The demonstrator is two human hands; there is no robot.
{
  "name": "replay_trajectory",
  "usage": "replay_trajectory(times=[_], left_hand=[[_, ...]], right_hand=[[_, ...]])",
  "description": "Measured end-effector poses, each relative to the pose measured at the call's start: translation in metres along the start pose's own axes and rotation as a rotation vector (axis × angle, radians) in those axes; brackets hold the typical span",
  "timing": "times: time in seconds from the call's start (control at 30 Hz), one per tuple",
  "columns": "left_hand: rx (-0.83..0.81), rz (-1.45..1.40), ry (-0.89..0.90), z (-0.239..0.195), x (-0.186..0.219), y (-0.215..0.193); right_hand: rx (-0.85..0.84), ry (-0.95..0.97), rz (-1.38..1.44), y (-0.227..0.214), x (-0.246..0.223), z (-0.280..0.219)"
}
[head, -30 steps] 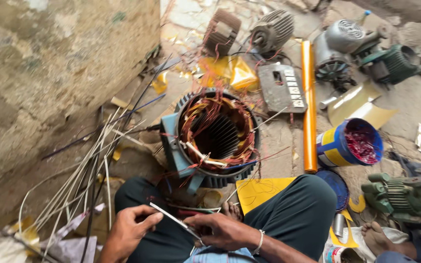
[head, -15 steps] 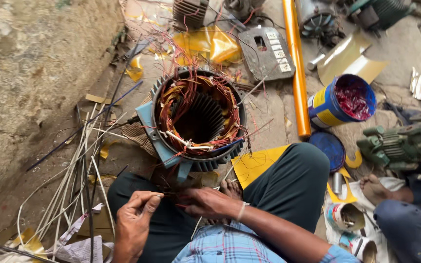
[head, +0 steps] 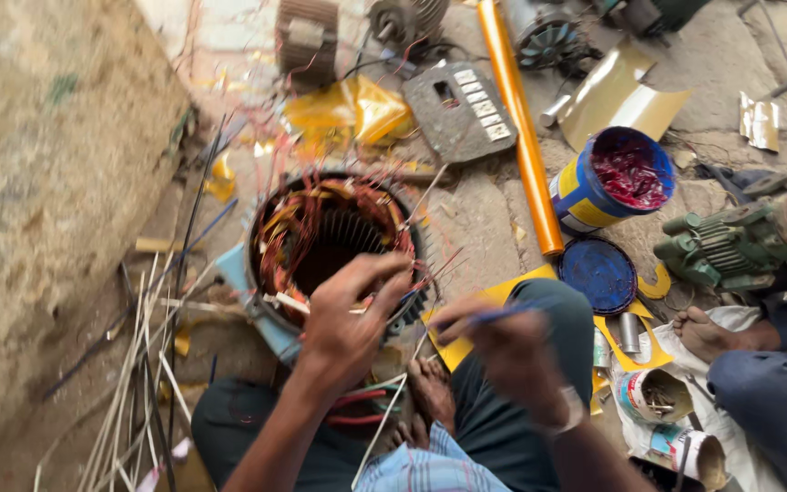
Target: The person sits on the floor and repairs an electric motor stator. They use pliers to strip insulation from copper wires, insert them into the stator slots, and twist the wire ends together.
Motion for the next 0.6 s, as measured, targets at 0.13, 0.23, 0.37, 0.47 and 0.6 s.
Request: replay_trajectory(times=[0.13, 0.23, 0.37, 0.47, 0.6], left_hand=[[-0.019, 0.200, -0.162, 0.081, -0.015, 0.058], [0.134, 0.402, 0.347, 0.124, 0.021, 0.080], [0.102, 0.392, 0.232, 0.157, 0.004, 0.109], [0.092, 0.437, 0.197, 0.162, -0.010, 0.120], [0.061, 0.506, 0.229, 0.172, -0.010, 0.132]], right_hand=[[0.480, 0.038, 0.183, -0.103, 0.028, 0.030], [0.511, -0.084, 0.453, -0.127, 0.061, 0.076], [0.632, 0.083, 0.381, -0.122, 0.124, 0.102], [0.617, 0.111, 0.589, -0.106, 0.159, 0.095], [0.639, 0.084, 0.602, -0.111, 0.179, 0.100]])
Point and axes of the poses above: each hand's wrist, its own z-axis towards the middle knuckle, its own y-axis out of the palm, x = y × z, the point moved 8 cm from there along z, towards the middle knuckle, and after that the axes turned 1 degree about x, right-handed, at the moved point
